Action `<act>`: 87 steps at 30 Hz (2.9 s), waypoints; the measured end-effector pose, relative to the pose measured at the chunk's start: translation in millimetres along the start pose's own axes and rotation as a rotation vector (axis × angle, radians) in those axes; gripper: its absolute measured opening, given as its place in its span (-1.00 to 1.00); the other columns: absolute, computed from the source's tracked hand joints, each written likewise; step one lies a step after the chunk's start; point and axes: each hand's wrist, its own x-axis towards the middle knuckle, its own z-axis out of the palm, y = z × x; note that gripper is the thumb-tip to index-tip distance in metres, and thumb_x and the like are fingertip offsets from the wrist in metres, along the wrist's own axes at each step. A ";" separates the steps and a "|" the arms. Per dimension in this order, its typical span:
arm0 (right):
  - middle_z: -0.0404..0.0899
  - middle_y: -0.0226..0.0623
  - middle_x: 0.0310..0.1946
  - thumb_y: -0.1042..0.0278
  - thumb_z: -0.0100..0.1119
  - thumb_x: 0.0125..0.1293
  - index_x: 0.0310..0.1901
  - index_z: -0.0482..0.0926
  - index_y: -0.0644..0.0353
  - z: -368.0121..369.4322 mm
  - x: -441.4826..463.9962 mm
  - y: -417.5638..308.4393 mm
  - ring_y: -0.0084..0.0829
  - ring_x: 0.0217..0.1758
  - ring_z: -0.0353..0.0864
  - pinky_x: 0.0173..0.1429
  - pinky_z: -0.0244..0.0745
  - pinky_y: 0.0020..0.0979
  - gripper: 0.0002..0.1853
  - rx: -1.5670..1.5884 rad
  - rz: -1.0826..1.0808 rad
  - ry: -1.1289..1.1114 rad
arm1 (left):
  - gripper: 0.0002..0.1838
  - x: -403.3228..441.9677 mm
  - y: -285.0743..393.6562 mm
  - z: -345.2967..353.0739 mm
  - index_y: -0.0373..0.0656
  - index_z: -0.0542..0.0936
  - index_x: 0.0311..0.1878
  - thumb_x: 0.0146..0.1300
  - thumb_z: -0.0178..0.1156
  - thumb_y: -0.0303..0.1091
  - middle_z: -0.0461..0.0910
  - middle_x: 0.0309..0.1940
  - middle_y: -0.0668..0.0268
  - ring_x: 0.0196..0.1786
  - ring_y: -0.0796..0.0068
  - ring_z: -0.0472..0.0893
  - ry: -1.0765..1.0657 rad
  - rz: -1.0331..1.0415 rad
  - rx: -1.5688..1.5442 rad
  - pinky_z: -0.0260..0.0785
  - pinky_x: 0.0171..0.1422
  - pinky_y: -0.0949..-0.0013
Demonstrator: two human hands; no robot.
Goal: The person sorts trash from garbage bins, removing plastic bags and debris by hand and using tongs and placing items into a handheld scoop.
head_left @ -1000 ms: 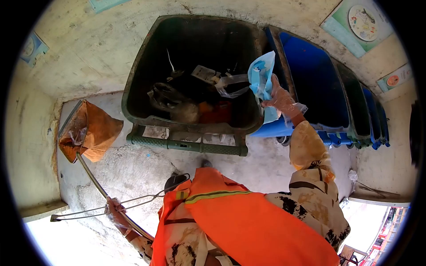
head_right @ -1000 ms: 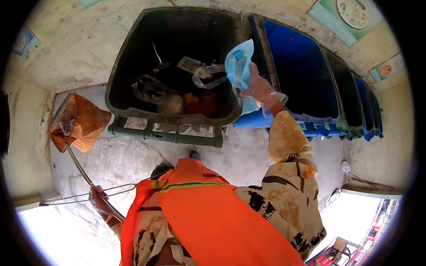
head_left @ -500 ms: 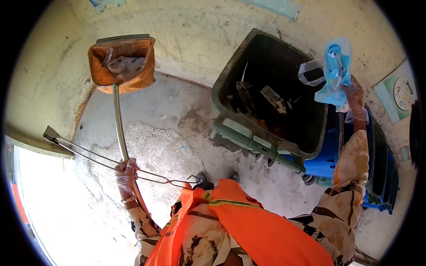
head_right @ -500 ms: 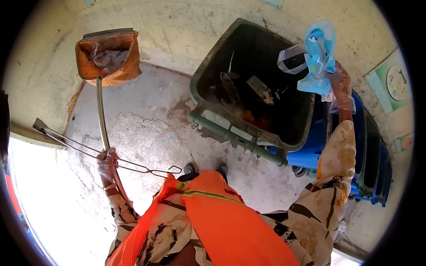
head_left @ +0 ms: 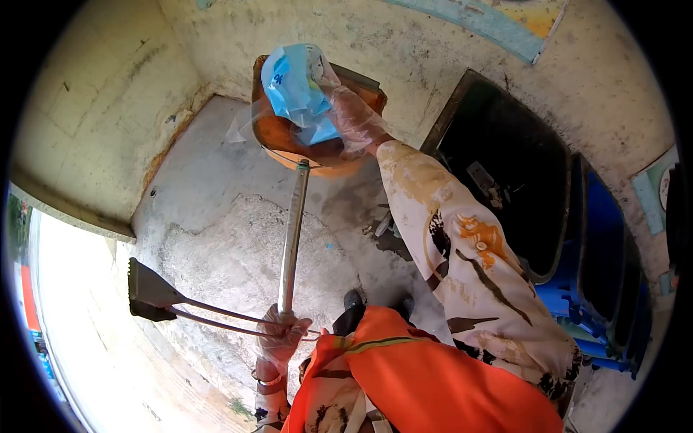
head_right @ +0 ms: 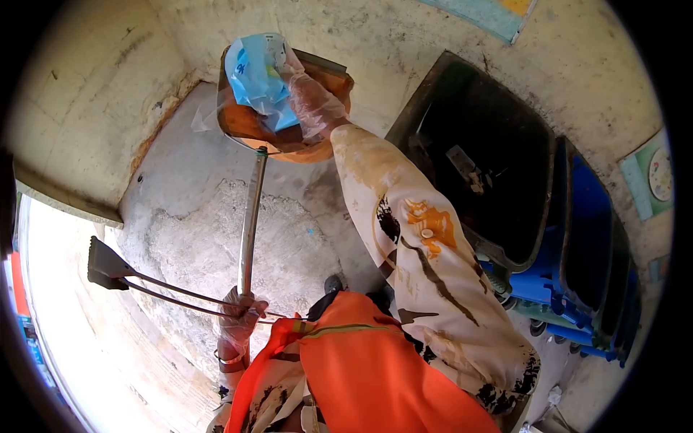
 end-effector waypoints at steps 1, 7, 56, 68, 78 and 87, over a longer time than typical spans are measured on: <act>0.60 -0.08 -0.33 0.42 0.00 0.21 -0.05 0.51 0.25 13.1 -8.3 -2.6 -0.13 -0.21 0.60 -0.11 0.48 -0.20 -0.72 -0.125 0.141 -0.280 | -0.77 -5.9 0.8 2.8 -0.17 0.38 -0.47 0.07 0.30 -0.44 0.36 -0.61 0.38 -0.57 0.59 0.39 -0.020 0.109 0.157 0.29 -0.47 0.49; 0.54 -0.12 -0.31 0.42 -0.05 0.23 -0.14 0.48 0.27 112.7 -24.8 61.8 -0.26 -0.23 0.54 -0.14 0.46 -0.31 -0.79 -0.521 -0.097 -0.452 | -0.84 -19.9 38.4 3.4 -0.19 0.47 -0.57 0.02 0.27 -0.52 0.36 -0.56 0.33 -0.50 0.47 0.37 0.079 -0.100 -0.057 0.22 -0.41 0.37; 0.42 -0.32 -0.34 0.33 0.08 0.16 -0.30 0.42 0.12 -72.5 -341.1 -79.4 -0.42 -0.27 0.38 -0.07 0.33 -0.40 -0.89 0.833 0.651 -0.173 | -0.50 139.8 -28.6 -47.0 -0.14 0.25 -0.57 0.38 -0.14 0.04 0.36 -0.32 0.22 -0.59 0.56 0.31 -0.355 -0.103 -1.348 0.25 -0.59 0.47; 0.47 -0.27 -0.62 0.25 0.23 0.05 -0.51 0.48 0.25 -279.8 -336.0 -152.9 -0.35 -0.61 0.47 -0.49 0.37 -0.35 -0.76 0.142 0.470 -0.580 | -0.11 125.5 3.9 -18.5 -0.15 0.12 0.38 0.11 0.17 0.18 0.36 -0.40 0.42 -0.61 0.75 0.23 -0.296 0.138 -1.000 0.10 -0.64 0.66; 0.51 -0.27 -0.64 0.21 0.20 0.11 -0.35 0.54 0.33 -422.0 -375.2 -137.8 -0.46 -0.60 0.56 -0.47 0.53 -0.44 -0.71 0.233 1.057 -0.446 | -0.30 117.4 23.8 -3.6 0.02 0.21 0.37 0.13 0.07 -0.64 0.32 -0.66 0.53 -0.74 0.78 0.18 0.094 -0.126 -0.405 0.08 -0.72 0.65; 0.47 -0.12 -0.54 0.23 0.20 0.14 -0.31 0.49 0.39 -510.9 -373.9 -58.2 -0.34 -0.46 0.53 -0.28 0.57 -0.38 -0.68 -0.789 0.684 -0.998 | -0.43 110.5 -3.4 0.0 0.04 0.36 0.27 0.17 0.04 -0.60 0.31 -0.68 0.56 -0.74 0.79 0.19 0.062 -0.412 -0.152 0.09 -0.74 0.62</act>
